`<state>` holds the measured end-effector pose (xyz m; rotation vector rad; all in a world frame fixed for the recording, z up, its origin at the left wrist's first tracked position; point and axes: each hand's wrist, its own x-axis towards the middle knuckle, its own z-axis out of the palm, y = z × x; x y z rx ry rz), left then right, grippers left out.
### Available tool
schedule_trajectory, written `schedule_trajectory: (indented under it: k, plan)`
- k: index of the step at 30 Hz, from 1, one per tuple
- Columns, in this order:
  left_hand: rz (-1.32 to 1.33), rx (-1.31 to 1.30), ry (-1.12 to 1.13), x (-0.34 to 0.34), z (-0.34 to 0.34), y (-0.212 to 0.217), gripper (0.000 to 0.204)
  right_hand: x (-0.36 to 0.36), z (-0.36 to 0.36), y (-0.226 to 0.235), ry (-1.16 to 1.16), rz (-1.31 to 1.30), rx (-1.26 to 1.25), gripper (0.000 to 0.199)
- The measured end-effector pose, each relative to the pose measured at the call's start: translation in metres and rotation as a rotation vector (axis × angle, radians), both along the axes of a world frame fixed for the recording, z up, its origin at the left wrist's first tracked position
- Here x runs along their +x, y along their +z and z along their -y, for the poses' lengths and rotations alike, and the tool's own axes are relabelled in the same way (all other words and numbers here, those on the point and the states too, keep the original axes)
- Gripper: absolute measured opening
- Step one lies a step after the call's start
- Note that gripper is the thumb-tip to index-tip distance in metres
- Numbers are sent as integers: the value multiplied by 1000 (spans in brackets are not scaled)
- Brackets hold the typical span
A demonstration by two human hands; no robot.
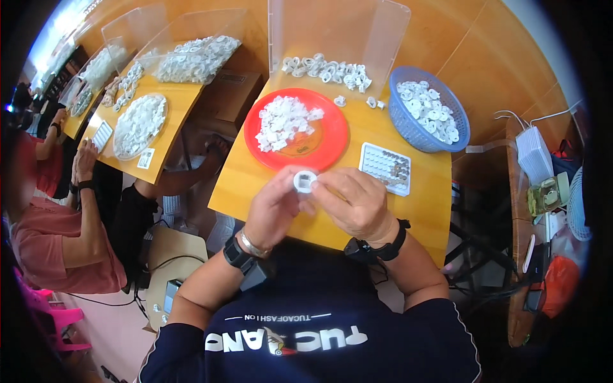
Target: The person is manually assembling small white plastic components by inserting one part into another and sorting them into containers.
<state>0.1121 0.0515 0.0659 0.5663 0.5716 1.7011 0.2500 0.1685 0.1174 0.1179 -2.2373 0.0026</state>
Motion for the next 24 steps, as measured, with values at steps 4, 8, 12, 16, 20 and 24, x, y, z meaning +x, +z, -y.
schedule_trajectory:
  k: [4, 8, 12, 16, 20, 24]
  plan:
    - [70, 14, 48, 10, 11, -6, 27, 0, 6, -12, -7, 5, -6, 22]
    - [112, 4, 69, 15, 14, -11, 26, 1, 15, -16, -16, 46, -75, 21]
    - [163, 28, 98, 13, 13, -17, 24, -1, 18, -20, 3, 31, -279, 24]
    - [152, 74, 28, 7, 13, -24, 29, -3, 29, -15, -48, 56, -658, 35]
    - [139, 58, 64, 12, 11, -25, 27, -4, 26, -19, -91, 64, -658, 39]
    - [148, -72, 100, 16, 14, -21, 21, 1, 24, -16, -51, 161, -689, 35]
